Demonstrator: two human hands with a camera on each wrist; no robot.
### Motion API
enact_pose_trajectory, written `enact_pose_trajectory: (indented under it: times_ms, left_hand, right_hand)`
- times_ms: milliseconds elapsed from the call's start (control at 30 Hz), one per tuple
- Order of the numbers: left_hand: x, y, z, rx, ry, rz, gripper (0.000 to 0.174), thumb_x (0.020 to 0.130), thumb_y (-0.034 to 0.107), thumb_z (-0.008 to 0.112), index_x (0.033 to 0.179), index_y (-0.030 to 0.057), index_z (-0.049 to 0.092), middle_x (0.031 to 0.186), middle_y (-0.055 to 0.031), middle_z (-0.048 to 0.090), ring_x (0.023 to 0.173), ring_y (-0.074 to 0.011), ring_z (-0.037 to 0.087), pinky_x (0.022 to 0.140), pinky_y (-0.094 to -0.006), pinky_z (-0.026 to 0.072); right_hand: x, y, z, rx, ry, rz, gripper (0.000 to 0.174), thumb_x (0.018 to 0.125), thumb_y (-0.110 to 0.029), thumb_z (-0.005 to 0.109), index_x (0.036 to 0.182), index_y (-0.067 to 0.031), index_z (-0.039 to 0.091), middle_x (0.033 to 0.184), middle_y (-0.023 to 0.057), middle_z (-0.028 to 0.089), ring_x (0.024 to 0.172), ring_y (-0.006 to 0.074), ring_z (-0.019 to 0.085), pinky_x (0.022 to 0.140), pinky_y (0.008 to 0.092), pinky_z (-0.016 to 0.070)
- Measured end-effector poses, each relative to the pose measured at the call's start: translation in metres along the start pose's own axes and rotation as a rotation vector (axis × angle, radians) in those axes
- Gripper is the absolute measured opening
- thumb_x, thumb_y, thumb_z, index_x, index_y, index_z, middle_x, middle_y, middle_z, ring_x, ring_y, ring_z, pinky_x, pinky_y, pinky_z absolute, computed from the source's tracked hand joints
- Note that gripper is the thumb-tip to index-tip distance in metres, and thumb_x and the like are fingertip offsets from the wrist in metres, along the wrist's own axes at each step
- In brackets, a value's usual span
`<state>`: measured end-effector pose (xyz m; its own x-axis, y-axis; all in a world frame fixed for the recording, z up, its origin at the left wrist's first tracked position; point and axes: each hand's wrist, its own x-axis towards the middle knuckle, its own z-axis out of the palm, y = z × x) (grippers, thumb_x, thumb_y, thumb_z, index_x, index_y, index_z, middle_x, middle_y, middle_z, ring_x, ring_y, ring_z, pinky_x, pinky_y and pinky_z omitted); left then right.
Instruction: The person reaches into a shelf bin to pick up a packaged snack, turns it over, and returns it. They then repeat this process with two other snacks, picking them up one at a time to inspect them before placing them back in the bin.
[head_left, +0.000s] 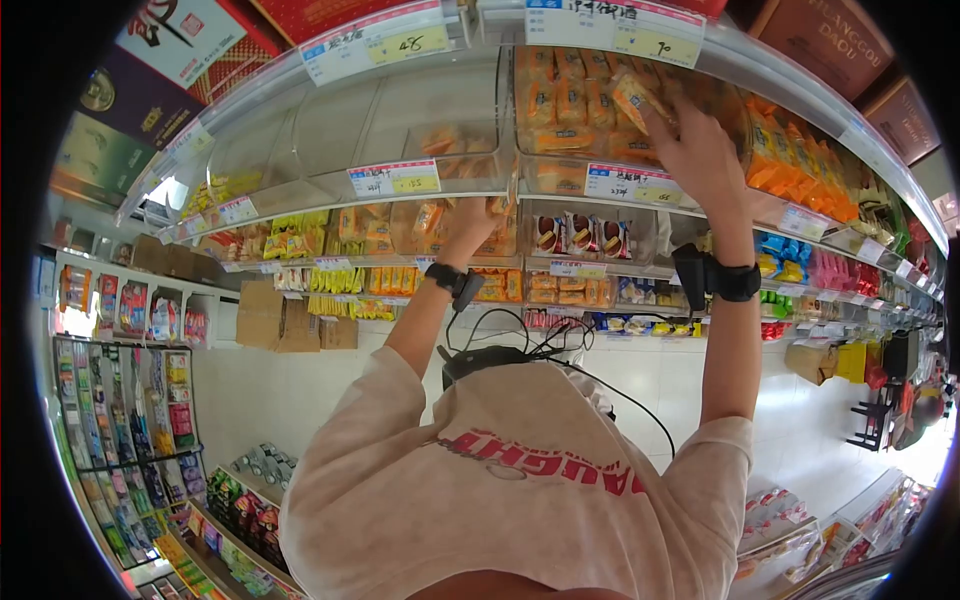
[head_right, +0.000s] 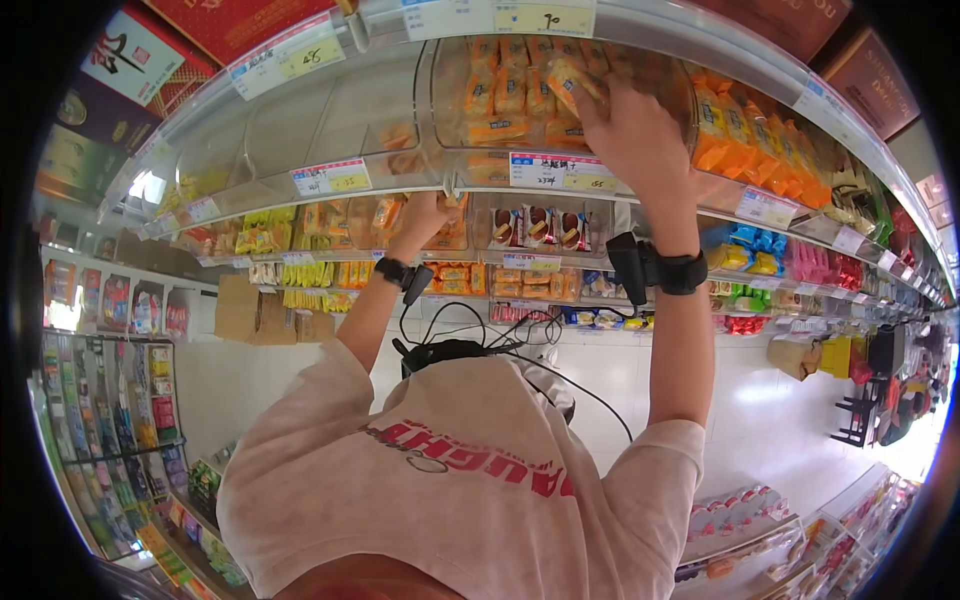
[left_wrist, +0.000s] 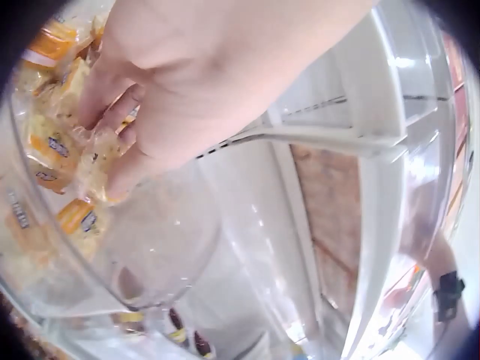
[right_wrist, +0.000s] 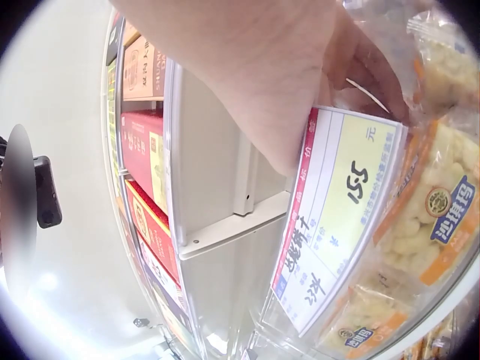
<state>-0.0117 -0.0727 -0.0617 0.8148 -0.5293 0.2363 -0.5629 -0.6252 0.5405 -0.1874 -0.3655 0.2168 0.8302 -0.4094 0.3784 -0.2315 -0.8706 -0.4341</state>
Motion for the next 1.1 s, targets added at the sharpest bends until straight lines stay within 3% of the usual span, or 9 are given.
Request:
enact_pose_trajectory:
  times_ms: [100, 233, 300, 400, 500, 600, 633, 867, 1100]
  left_hand:
    - [-0.019, -0.003, -0.029, -0.137, -0.173, 0.002, 0.054, 0.083, 0.021, 0.087, 0.132, 0.0051, 0.07, 0.108, -0.0145, 0.075, 0.101, -0.0261, 0.074, 0.086, -0.0381, 0.0577]
    - [-0.036, 0.055, -0.13, -0.112, -0.519, -0.026, 0.06, 0.084, 0.017, 0.087, 0.139, 0.0045, 0.068, 0.103, -0.0118, 0.073, 0.087, -0.0131, 0.065, 0.086, -0.0295, 0.0544]
    - [-0.045, 0.085, -0.169, -0.147, -0.667, -0.056, 0.054, 0.088, 0.014, 0.083, 0.139, 0.0054, 0.068, 0.107, -0.0115, 0.073, 0.085, -0.0139, 0.06, 0.085, -0.0289, 0.0534]
    - [-0.059, 0.11, -0.204, -0.325, -0.66, 0.164, 0.051, 0.092, 0.011, 0.08, 0.141, 0.0074, 0.066, 0.117, -0.0095, 0.072, 0.091, -0.0135, 0.062, 0.088, -0.0291, 0.0544]
    - [-0.07, 0.142, -0.226, -0.444, -0.524, 0.065, 0.051, 0.093, 0.008, 0.08, 0.142, 0.0091, 0.064, 0.128, -0.0069, 0.069, 0.105, -0.0137, 0.066, 0.093, -0.0301, 0.0551]
    - [-0.074, 0.159, -0.237, -0.567, -0.425, 0.016, 0.049, 0.094, 0.003, 0.078, 0.14, 0.0085, 0.063, 0.138, -0.0062, 0.066, 0.12, -0.0162, 0.066, 0.098, -0.0314, 0.055]
    - [-0.077, 0.165, -0.242, -0.603, -0.401, 0.001, 0.05, 0.093, -0.001, 0.078, 0.14, 0.0077, 0.062, 0.142, -0.0066, 0.065, 0.131, -0.018, 0.062, 0.102, -0.0312, 0.0538]
    - [-0.083, 0.188, -0.248, -0.82, -0.19, 0.235, 0.054, 0.096, -0.002, 0.075, 0.147, 0.0036, 0.059, 0.144, -0.0094, 0.065, 0.132, -0.017, 0.06, 0.107, -0.0341, 0.0523]
    - [-0.067, 0.213, -0.233, -1.068, -0.151, 0.332, 0.06, 0.098, -0.009, 0.065, 0.155, -0.0001, 0.05, 0.157, -0.0143, 0.052, 0.141, -0.0208, 0.053, 0.112, -0.0363, 0.0479]
  right_hand:
    - [0.001, 0.002, -0.001, -0.008, -0.052, 0.007, 0.048, 0.101, -0.045, 0.061, 0.127, -0.0046, 0.068, 0.092, 0.0294, 0.075, 0.094, 0.0502, 0.072, 0.084, 0.0575, 0.0582]
    - [0.0, 0.001, 0.0, 0.06, 0.082, -0.069, 0.048, 0.102, -0.038, 0.063, 0.14, -0.0083, 0.063, 0.113, 0.0265, 0.074, 0.092, 0.0501, 0.071, 0.083, 0.0573, 0.0585]
    - [0.001, 0.007, 0.007, 0.092, 0.174, -0.156, 0.05, 0.102, -0.034, 0.065, 0.145, -0.0098, 0.06, 0.125, 0.0243, 0.071, 0.096, 0.0494, 0.071, 0.084, 0.0564, 0.0589]
    - [-0.002, -0.002, -0.001, 0.112, 0.257, -0.215, 0.049, 0.101, -0.028, 0.068, 0.145, -0.0087, 0.058, 0.135, 0.0216, 0.067, 0.102, 0.0461, 0.071, 0.082, 0.0543, 0.0591]
    - [-0.012, -0.013, -0.01, 0.295, 0.297, -0.178, 0.046, 0.099, -0.022, 0.072, 0.141, -0.0057, 0.061, 0.127, 0.0199, 0.07, 0.108, 0.042, 0.071, 0.084, 0.0487, 0.0585]
    - [-0.014, -0.003, -0.014, 0.381, 0.43, -0.486, 0.045, 0.096, -0.017, 0.075, 0.137, -0.0022, 0.063, 0.126, 0.0188, 0.07, 0.106, 0.0388, 0.071, 0.087, 0.0428, 0.057]
    - [-0.022, -0.005, -0.02, 0.392, 0.362, -0.485, 0.045, 0.095, -0.015, 0.076, 0.136, -0.0017, 0.064, 0.126, 0.0182, 0.071, 0.107, 0.0387, 0.07, 0.089, 0.0417, 0.0563]
    - [-0.077, -0.067, -0.067, 0.509, -0.188, -0.79, 0.049, 0.092, -0.015, 0.079, 0.137, -0.0025, 0.065, 0.144, 0.0178, 0.063, 0.124, 0.0388, 0.064, 0.103, 0.0453, 0.0531]
    - [-0.082, -0.067, -0.052, 0.665, -0.262, -0.598, 0.062, 0.087, -0.019, 0.085, 0.144, -0.0055, 0.062, 0.153, 0.0175, 0.057, 0.137, 0.0389, 0.057, 0.115, 0.0474, 0.0458]
